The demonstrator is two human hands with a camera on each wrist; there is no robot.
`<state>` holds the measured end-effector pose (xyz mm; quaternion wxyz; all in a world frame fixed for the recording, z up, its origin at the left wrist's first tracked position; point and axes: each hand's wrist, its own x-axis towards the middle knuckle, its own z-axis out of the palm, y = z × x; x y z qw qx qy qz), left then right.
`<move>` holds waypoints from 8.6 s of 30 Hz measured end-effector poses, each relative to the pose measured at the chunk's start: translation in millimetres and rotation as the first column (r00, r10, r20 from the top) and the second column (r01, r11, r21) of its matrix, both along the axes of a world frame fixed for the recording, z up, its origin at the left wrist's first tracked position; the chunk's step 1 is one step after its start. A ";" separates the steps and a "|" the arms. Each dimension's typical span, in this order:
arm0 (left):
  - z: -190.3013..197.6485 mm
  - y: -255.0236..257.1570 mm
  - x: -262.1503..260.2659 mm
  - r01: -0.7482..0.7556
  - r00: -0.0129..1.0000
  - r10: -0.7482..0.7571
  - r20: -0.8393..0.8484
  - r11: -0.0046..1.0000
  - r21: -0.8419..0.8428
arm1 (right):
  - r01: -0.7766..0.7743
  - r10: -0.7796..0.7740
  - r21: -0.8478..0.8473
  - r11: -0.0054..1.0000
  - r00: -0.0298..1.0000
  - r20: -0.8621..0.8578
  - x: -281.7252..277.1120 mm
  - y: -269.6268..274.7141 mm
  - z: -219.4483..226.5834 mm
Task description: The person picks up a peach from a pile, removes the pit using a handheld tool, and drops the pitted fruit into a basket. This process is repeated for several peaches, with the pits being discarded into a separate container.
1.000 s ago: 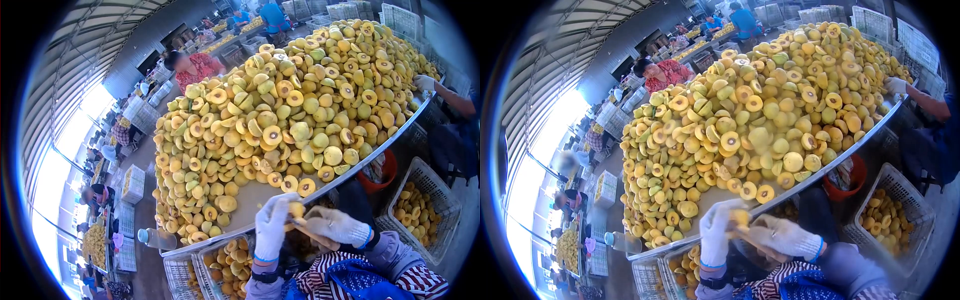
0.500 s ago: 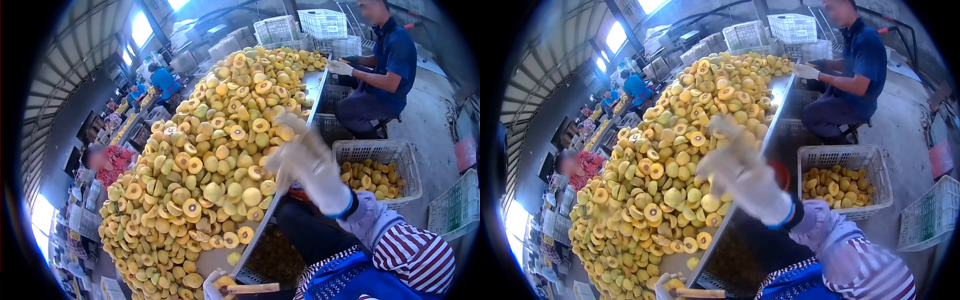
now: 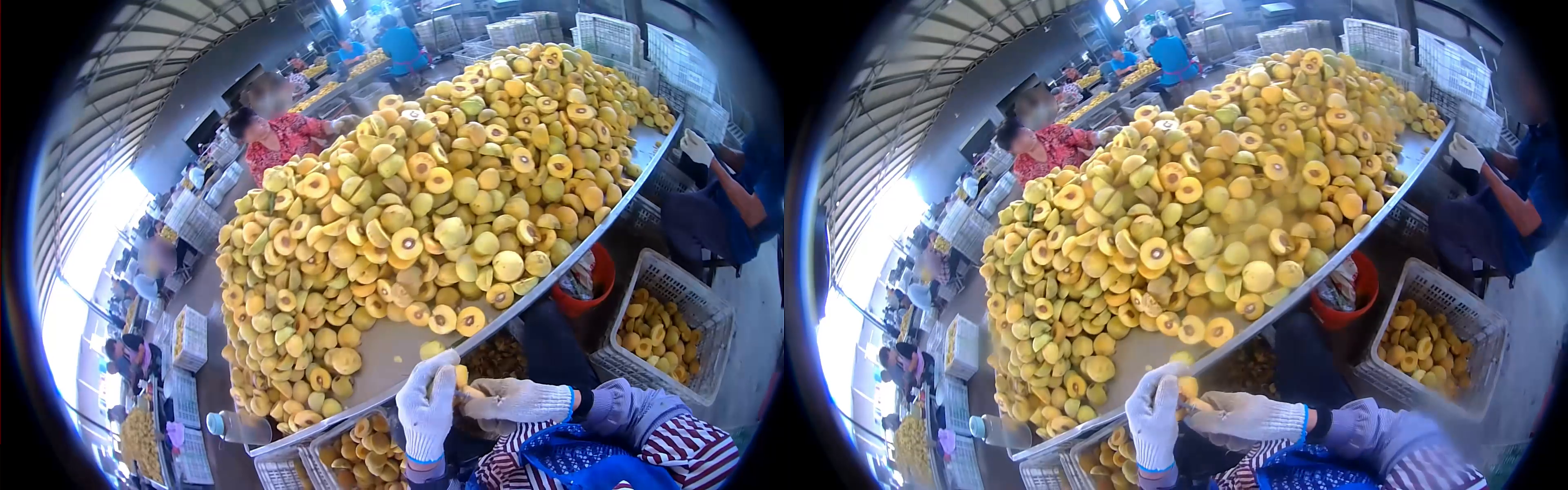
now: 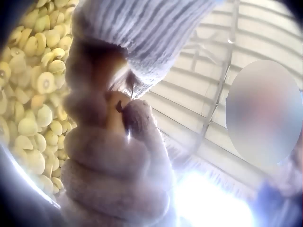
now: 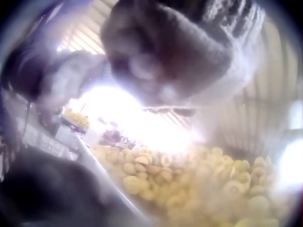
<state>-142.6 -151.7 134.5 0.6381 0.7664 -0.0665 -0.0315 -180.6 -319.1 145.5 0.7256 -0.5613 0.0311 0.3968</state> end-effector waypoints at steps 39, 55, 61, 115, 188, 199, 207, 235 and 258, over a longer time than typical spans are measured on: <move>-24.8 1.5 5.4 -0.262 0.878 -0.194 -0.437 0.571 -0.778 | -0.153 0.293 0.531 0.833 0.937 -0.190 0.2 -8.6 -25.7; -119.6 65.4 40.2 -0.180 0.969 0.061 0.238 0.835 0.520 | -0.107 0.120 0.241 0.964 0.992 -0.038 11.1 11.1 -42.1; -162.4 42.2 100.0 0.078 0.989 -0.146 0.034 0.696 0.714 | -0.020 0.037 0.130 0.991 0.990 -0.134 12.4 -4.1 -32.1; -137.5 219.4 52.1 0.055 0.986 0.130 -0.103 0.327 0.944 | -0.068 0.032 -0.134 0.989 0.965 -0.259 28.3 50.2 -60.1; 21.8 -15.6 32.0 0.199 0.959 -0.234 -0.162 0.959 -0.204 | -0.154 0.168 0.254 0.955 0.985 -0.033 29.7 -24.5 -13.0; 3.6 -38.8 15.8 0.058 0.923 -0.318 -0.216 0.670 -0.740 | -0.160 0.302 0.596 0.787 0.942 -0.145 9.0 -22.0 -34.5; -48.5 91.9 -2.6 -0.528 0.840 0.542 0.036 0.798 0.290 | -0.182 0.265 0.417 0.891 0.952 -0.152 12.4 -55.7 -34.6; -39.6 -28.8 49.9 -0.198 0.943 -0.110 -0.314 0.572 -0.796 | 0.217 -0.053 -0.303 0.928 0.882 0.469 29.6 -17.0 -35.4; 16.7 -74.5 7.3 -0.051 0.954 0.106 0.281 0.979 -0.196 | 0.055 -0.056 0.264 0.963 0.998 -0.005 14.2 -36.2 -24.5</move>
